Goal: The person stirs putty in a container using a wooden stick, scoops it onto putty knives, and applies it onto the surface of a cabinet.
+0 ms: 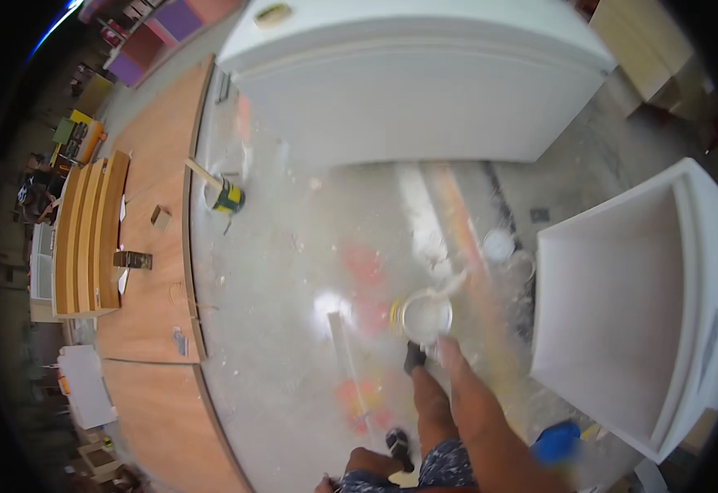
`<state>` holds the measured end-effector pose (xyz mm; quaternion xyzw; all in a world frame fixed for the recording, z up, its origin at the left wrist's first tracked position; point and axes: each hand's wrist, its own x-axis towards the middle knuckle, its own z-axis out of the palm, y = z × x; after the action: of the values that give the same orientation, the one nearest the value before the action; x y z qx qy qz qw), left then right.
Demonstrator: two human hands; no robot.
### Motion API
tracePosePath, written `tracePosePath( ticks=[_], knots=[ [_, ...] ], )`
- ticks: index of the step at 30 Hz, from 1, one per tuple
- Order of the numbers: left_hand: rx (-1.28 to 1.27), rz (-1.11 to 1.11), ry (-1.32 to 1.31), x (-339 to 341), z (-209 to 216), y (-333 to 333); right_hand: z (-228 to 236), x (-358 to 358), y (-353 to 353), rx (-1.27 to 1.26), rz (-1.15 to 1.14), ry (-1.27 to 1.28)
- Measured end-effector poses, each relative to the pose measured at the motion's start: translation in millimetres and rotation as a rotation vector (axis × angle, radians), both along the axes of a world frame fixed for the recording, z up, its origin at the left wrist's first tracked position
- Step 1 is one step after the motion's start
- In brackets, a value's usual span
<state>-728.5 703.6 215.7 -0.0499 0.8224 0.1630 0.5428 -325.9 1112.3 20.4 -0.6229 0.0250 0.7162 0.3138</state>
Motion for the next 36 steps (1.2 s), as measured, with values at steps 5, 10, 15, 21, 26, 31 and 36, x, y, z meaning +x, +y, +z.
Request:
tracePosePath(
  ticks=[5,10,15,21,26,31,36],
  knots=[
    [0.457,-1.163,0.396,54.8,-5.7,31.9,-62.2,-63.2,161.4,-0.047,-0.216,-0.05],
    [-0.071,0.069,-0.306,177.3,86.9,262.5,-122.7,-67.1,269.3,-0.056,-0.095,-0.116],
    [-0.126,0.214,-0.339,180.8,91.6,340.2,-138.5,-67.7,308.2,-0.052,-0.054,-0.133],
    [0.108,0.231,-0.447,136.5,108.7,409.8,-62.4,-26.5,226.0,0.372,1.259,-0.741],
    [0.316,-0.325,-0.41,94.0,121.4,468.4,116.9,-2.2,118.4,0.551,1.577,-0.806],
    [0.335,-0.299,-0.383,28.5,103.3,558.9,324.6,87.7,69.8,0.563,0.609,-1.286],
    [0.313,-0.085,-0.42,-5.0,101.7,630.2,627.5,213.4,31.3,0.135,0.181,-1.823]
  ],
)
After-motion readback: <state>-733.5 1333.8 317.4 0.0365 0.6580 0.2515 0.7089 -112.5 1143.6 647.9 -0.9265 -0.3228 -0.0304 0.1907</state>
